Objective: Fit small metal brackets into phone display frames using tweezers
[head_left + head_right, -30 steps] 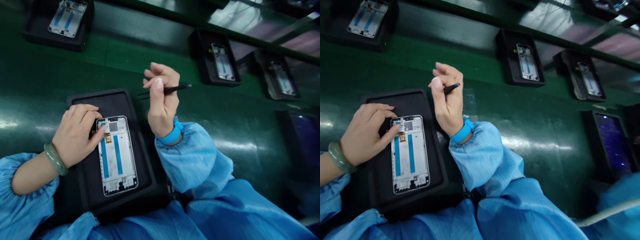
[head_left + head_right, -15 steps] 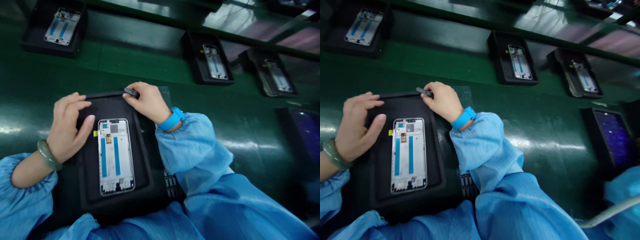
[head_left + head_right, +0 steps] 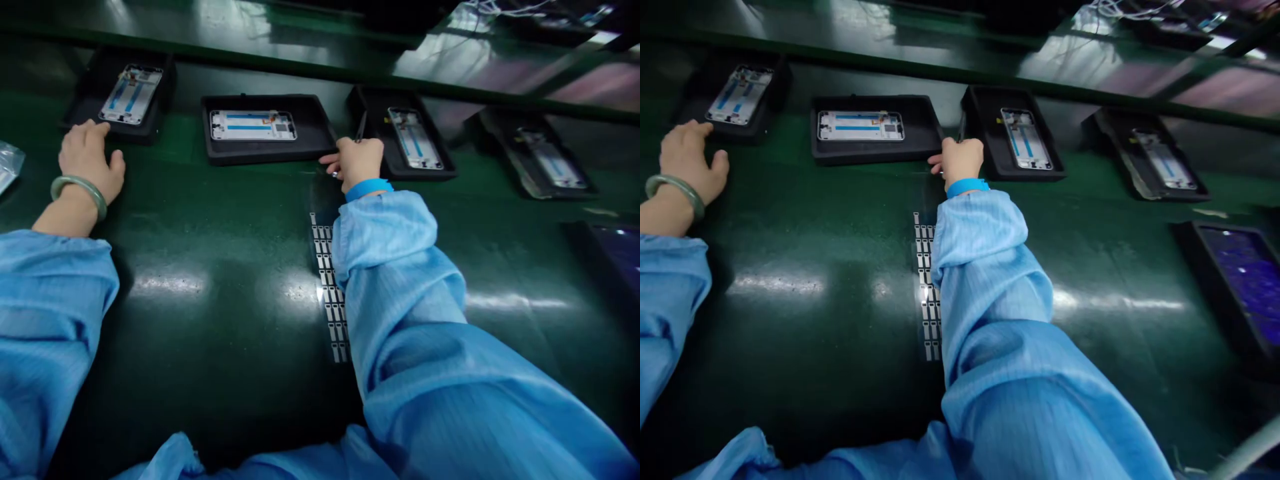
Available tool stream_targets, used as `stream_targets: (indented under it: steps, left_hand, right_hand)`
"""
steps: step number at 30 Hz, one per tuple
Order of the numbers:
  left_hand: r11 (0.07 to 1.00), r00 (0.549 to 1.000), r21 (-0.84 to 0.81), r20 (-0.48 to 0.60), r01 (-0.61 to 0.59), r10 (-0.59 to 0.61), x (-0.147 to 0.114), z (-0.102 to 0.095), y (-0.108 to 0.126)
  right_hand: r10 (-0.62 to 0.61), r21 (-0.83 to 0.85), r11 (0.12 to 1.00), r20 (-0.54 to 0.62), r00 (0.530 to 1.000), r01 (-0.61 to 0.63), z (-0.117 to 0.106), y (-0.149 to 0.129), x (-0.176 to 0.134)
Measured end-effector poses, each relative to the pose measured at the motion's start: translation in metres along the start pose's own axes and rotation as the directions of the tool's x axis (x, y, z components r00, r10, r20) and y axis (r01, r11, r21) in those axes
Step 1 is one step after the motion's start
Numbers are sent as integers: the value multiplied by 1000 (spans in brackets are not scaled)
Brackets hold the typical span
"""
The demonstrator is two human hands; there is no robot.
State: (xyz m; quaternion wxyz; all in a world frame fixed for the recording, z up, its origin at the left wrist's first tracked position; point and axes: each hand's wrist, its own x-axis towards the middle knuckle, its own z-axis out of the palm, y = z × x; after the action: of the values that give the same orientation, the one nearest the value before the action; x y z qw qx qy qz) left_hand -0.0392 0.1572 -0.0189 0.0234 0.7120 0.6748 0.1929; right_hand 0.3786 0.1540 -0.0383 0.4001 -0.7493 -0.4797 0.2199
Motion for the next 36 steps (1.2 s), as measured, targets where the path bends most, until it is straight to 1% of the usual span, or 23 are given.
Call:
stream_targets:
  steps: [3,4,5,7,9,11,12,14,17,18,19,20,22,24,25,26,27,28,29,31,33,34,36]
  left_hand:
    - [999,999,29,26,30,-31,19,0,-6]
    - [999,999,39,30,28,-30,21,0,-7]
    - [999,999,48,38,20,-22,22,0,-7]
    - [998,1000,61,21,7,-9,22,0,-6]
    - [998,1000,69,-15,-3,4,19,1,-3]
    - [997,999,74,-47,-23,26,12,0,3]
    - [996,997,76,-61,-35,40,7,0,7]
    - [995,994,80,-78,-64,71,-6,-2,17]
    - [990,988,86,-98,-111,120,-31,-7,32]
    - [986,986,95,-81,-139,146,-41,-8,36]
    - [977,981,132,-75,-166,177,-51,-10,41]
    - [961,975,181,-37,-208,218,-62,-12,45]
    - [909,952,290,26,-300,306,-85,-15,55]
    - [834,904,354,106,-424,414,-111,-20,67]
    - [798,876,365,151,-480,458,-125,-22,75]
    - [762,843,363,209,-537,495,-138,-25,83]
    - [723,794,328,253,-609,554,-151,-27,92]
    - [704,764,297,248,-645,596,-163,-30,101]
    - [660,707,255,288,-707,646,-174,-32,110]
    - [539,577,209,352,-816,737,-195,-37,129]
    - [493,515,152,329,-856,792,-214,-40,146]
    - [492,495,96,317,-865,809,-224,-41,153]
    - [507,473,-31,318,-861,822,-242,-41,167]
  right_hand:
    - [-6,46,999,-13,1000,6,-5,-11,-20]
    - [-47,35,998,-25,999,48,-10,-15,-29]
    - [-136,-21,991,-37,990,136,-15,-19,-39]
    - [-316,-167,938,-47,948,304,-30,-25,-58]
    - [-436,-234,879,-36,899,416,-46,-27,-76]
    - [-485,-178,863,-35,874,472,-62,-24,-89]
    - [-479,-113,874,-27,878,473,-69,-20,-94]
    - [-422,27,906,4,907,422,-81,-9,-102]
    - [-253,186,952,39,967,242,-94,10,-113]
    - [-194,246,953,55,979,175,-96,15,-116]
    - [-139,320,941,81,987,106,-97,20,-119]
    - [-93,401,915,115,989,40,-97,24,-122]
    - [-37,543,836,196,980,-77,-95,28,-126]
    - [-2,618,768,265,964,-169,-90,29,-128]
    - [8,630,752,288,958,-196,-88,29,-129]
    - [14,629,748,301,953,-210,-86,29,-129]
    - [19,621,754,304,952,-214,-83,29,-129]
    - [23,607,767,298,954,-208,-81,30,-129]
    - [25,585,787,285,958,-195,-79,30,-128]
    - [20,532,831,267,964,-164,-75,31,-127]
    - [6,496,856,273,962,-146,-72,32,-126]
    - [0,491,859,283,959,-145,-71,33,-125]
    - [-8,504,850,303,953,-153,-70,35,-125]
